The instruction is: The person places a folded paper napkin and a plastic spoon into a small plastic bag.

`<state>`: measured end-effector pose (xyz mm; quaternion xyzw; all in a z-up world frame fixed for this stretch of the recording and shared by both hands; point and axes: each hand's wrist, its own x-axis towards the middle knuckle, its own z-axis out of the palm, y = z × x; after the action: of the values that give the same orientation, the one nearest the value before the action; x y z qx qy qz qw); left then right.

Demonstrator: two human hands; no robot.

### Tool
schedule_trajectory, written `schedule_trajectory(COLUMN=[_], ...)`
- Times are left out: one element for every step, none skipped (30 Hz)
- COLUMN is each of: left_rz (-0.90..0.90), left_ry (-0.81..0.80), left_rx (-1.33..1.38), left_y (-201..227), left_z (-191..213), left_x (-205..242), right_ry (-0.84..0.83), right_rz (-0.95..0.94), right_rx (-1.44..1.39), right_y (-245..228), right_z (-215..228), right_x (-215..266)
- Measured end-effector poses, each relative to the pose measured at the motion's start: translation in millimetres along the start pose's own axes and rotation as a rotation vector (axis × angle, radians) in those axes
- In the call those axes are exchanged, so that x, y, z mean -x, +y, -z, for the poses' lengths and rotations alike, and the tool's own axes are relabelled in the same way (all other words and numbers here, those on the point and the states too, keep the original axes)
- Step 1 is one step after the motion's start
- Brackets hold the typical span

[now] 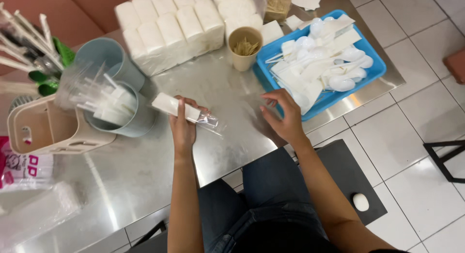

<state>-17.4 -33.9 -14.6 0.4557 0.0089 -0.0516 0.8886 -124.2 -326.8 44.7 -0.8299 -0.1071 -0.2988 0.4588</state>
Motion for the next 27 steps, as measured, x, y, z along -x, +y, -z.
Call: schedule_trajectory(left_rz=[0.014,-0.007,-0.028,-0.021,-0.036,-0.052,-0.045,-0.044,-0.044,-0.043,-0.041,-0.041,-0.041,-0.044,-0.047,-0.045,-0.042,-0.041,-0.041,-0.039,-0.038,-0.039,-0.033,-0.026,-0.026,-0.025,-0.023], left_ry=[-0.022,0.002,0.025,0.012,0.02,0.032,0.023,0.034,0.046,0.041,0.042,0.046,0.044,0.045,0.046,0.046,0.047,0.051,0.054,0.05,0.047,0.049,0.05,0.051,0.053,0.05,0.047], left_rx=[0.0,-0.014,-0.028,-0.029,-0.034,-0.041,-0.044,-0.058,-0.072,-0.08,-0.076,-0.076,-0.087,-0.093,-0.1,-0.102,-0.112,-0.122,-0.127,-0.125,-0.123,-0.123,-0.113,-0.103,-0.103,-0.111,-0.119], left_y=[-1.5,-1.6,-1.2,-3.0,-4.7,-5.8,-5.4,-3.9,-2.1,-5.2,-8.1,-9.2,-4.6,-2.1,0.4,-0.3,-0.9,-0.2,-0.1,-0.1,0.1,0.4,0.8,0.9,2.8,4.6,6.4], left_z=[-3.0,-3.8,-3.7,-2.1,-0.2,2.7,0.4,-1.6,-3.1,-1.6,0.1,3.1,-0.1,-4.9,-9.3,-10.0,-10.2,-9.0,-9.2,-9.7,-10.0,-9.9,-9.7,-9.5,-11.5,-14.2,-17.1], left_x=[0.2,0.8,1.4,-0.4,-2.0,-2.8,-1.2,-0.7,-0.3,-2.4,-4.5,-6.2,-4.5,-3.5,-2.4,-3.1,-3.8,-3.8,-4.3,-4.4,-4.5,-5.0,-5.3,-4.7,-2.6,-1.7,-0.8], right_ry=[0.019,0.058,0.097,0.108,0.109,0.108,0.117,0.086,0.054,0.062,-0.008,-0.08,-0.074,-0.078,-0.083,-0.082,-0.066,-0.05,-0.051,-0.033,-0.015,-0.016,0.0,0.016,0.014,0.035,0.056], right_rz=[-0.009,-0.019,-0.029,-0.034,-0.062,-0.093,-0.1,-0.098,-0.097,-0.102,-0.123,-0.143,-0.149,-0.177,-0.205,-0.208,-0.221,-0.232,-0.235,-0.229,-0.223,-0.222,-0.203,-0.186,-0.185,-0.152,-0.118], right_rx=[0.017,0.08,0.144,0.153,0.229,0.301,0.306,0.386,0.466,0.463,0.547,0.626,0.618,0.649,0.68,0.678,0.665,0.648,0.644,0.65,0.656,0.655,0.634,0.614,0.614,0.578,0.541], right_y=[5.7,11.2,16.1,21.4,26.4,31.4,32.9,34.8,36.5,48.1,59.6,70.8,75.0,79.8,84.5,85.7,86.7,87.5,87.3,87.0,86.5,88.7,90.9,92.6,85.2,78.2,71.2], right_z=[11.4,20.7,29.8,34.4,39.0,42.8,44.9,46.0,46.8,45.8,44.5,41.3,37.1,35.0,32.6,32.5,32.0,29.6,29.6,29.9,30.2,30.3,30.5,31.0,32.3,33.9,35.7], right_x=[-6.9,-14.4,-21.4,-25.9,-30.1,-34.0,-37.0,-42.1,-47.1,-44.5,-41.9,-39.6,-37.0,-35.1,-33.2,-32.8,-32.3,-31.9,-32.6,-33.7,-34.8,-34.5,-34.2,-32.9,-34.4,-36.4,-38.5])
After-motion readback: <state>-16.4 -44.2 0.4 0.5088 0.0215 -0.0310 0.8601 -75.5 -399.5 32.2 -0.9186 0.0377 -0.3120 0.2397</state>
